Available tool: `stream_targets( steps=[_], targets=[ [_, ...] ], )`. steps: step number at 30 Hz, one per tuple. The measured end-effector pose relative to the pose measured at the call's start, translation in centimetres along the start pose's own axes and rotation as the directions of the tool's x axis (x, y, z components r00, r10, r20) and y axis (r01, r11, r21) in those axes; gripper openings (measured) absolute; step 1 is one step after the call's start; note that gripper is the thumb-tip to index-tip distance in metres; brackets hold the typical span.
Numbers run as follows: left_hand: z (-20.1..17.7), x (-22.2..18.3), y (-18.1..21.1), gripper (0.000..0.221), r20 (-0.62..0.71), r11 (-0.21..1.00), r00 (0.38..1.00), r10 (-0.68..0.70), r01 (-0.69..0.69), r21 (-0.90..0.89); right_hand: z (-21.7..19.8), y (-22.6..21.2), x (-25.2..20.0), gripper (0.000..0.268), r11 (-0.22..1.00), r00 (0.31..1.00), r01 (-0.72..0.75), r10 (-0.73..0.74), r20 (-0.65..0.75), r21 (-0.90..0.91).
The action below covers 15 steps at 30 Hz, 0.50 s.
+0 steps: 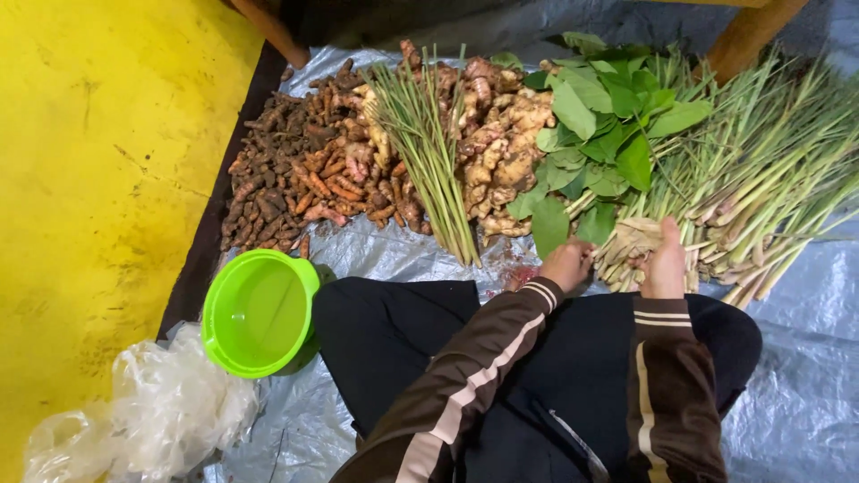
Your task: Sorting and cleaning various agricultural products including ginger, turmeric, and lemongrass on a floor-level workspace.
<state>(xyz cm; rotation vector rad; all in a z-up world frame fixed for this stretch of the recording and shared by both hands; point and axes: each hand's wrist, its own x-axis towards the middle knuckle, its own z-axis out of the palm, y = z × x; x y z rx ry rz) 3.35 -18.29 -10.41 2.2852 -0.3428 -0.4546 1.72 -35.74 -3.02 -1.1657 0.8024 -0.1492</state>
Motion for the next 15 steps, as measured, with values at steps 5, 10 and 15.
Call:
stream_targets(
  steps=[5,10,15],
  targets=[
    [-0.7,1.0,0.8,0.042,-0.010,0.996,1.000,-0.025,0.026,0.090,-2.0,2.7,2.7,0.043,0.986,0.995,0.071,-0.082,-0.064,-0.152],
    [-0.7,0.9,1.4,0.045,0.036,0.995,0.999,0.013,-0.017,0.103,-3.0,5.2,3.1,0.030,0.912,0.984,0.160,-0.178,-0.012,-0.378],
    [0.8,1.4,0.8,0.024,-0.017,0.997,1.000,-0.014,0.015,0.073,-1.6,2.2,-0.3,0.034,0.837,0.989,0.148,-0.139,0.057,-0.527]
  ],
)
